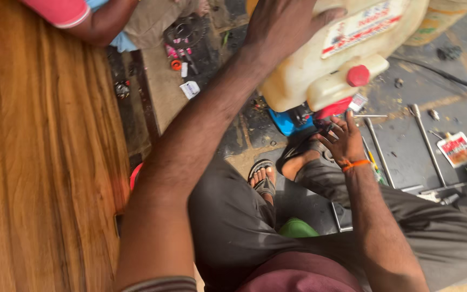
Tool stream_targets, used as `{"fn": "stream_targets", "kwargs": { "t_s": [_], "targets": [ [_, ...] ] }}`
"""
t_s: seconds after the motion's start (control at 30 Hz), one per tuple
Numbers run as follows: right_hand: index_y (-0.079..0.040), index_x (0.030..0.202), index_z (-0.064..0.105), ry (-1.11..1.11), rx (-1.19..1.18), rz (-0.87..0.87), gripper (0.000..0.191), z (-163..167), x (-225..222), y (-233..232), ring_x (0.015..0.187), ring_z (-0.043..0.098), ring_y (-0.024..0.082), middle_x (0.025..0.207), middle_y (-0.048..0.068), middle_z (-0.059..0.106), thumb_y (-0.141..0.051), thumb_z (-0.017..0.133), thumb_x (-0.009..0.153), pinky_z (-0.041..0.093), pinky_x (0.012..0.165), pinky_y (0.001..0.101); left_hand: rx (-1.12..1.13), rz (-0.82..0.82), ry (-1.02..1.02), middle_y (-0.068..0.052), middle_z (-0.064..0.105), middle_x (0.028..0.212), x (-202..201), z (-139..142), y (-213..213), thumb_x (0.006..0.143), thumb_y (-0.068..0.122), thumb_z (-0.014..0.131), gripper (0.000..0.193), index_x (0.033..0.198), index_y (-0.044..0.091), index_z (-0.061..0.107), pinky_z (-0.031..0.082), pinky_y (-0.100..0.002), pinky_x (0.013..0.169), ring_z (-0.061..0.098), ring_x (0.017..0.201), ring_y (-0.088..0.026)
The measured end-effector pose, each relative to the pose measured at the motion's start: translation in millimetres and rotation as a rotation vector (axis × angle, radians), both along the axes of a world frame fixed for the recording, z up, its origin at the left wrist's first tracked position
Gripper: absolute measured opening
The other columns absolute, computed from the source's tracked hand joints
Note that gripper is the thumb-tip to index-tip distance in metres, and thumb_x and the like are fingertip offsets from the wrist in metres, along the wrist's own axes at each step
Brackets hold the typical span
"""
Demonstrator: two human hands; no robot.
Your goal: The person is sitting on the floor and working on a small engine. They use a cloth to wipe a small white container, then attach it to the engine. They also use a screwdriver to adjust a part on the engine and handle a red circular object.
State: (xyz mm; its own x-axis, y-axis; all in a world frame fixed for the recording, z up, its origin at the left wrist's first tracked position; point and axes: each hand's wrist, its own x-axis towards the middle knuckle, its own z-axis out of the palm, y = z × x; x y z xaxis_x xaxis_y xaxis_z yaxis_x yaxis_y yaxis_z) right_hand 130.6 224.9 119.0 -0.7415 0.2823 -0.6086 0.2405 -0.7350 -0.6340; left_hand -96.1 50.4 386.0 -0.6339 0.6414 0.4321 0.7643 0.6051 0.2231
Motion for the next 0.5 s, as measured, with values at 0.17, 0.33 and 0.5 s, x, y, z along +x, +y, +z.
{"fn": "stream_targets", "kwargs": {
  "t_s": [0.17, 0.33, 0.5],
  "targets": [
    [-0.005, 0.126, 0.06, -0.047, 0.622, 0.393, 0.057, -42.5, 29.4, 13.6, 0.101, 0.066, 0.035, 0.115, 0.017, 0.068, -0.053, 0.065, 0.095, 0.051, 0.092, 0.0529, 0.434, -0.08, -0.559, -0.021, 0.041, 0.165, 31.8, -80.0, -159.9, 0.108, 0.044, 0.065, 0.075, 0.163, 0.006, 0.031, 0.05, -0.044, 0.116, 0.051, 0.146, -0.033],
    [-0.011, 0.15, 0.05, -0.421, 1.311, 1.424, 0.089, -67.9, 49.4, -4.7, 0.136, 0.051, 0.044, 0.141, 0.027, 0.059, -0.076, 0.038, 0.09, 0.035, 0.114, 0.0543, 0.88, -0.324, -1.539, -0.017, 0.05, 0.158, 171.2, -202.0, -248.0, 0.114, 0.042, 0.057, 0.059, 0.157, 0.005, 0.041, 0.036, -0.045, 0.124, 0.044, 0.149, -0.032],
    [-0.007, 0.146, 0.056, -0.309, 1.328, 1.625, 0.088, -70.7, 49.5, -12.7, 0.136, 0.059, 0.041, 0.14, 0.026, 0.065, -0.075, 0.028, 0.099, 0.043, 0.118, 0.0481, 1.092, -0.14, -1.684, -0.016, 0.053, 0.148, 279.4, -274.3, -265.2, 0.112, 0.042, 0.056, 0.053, 0.149, 0.005, 0.045, 0.039, -0.045, 0.118, 0.049, 0.14, -0.032]
  ]
}}
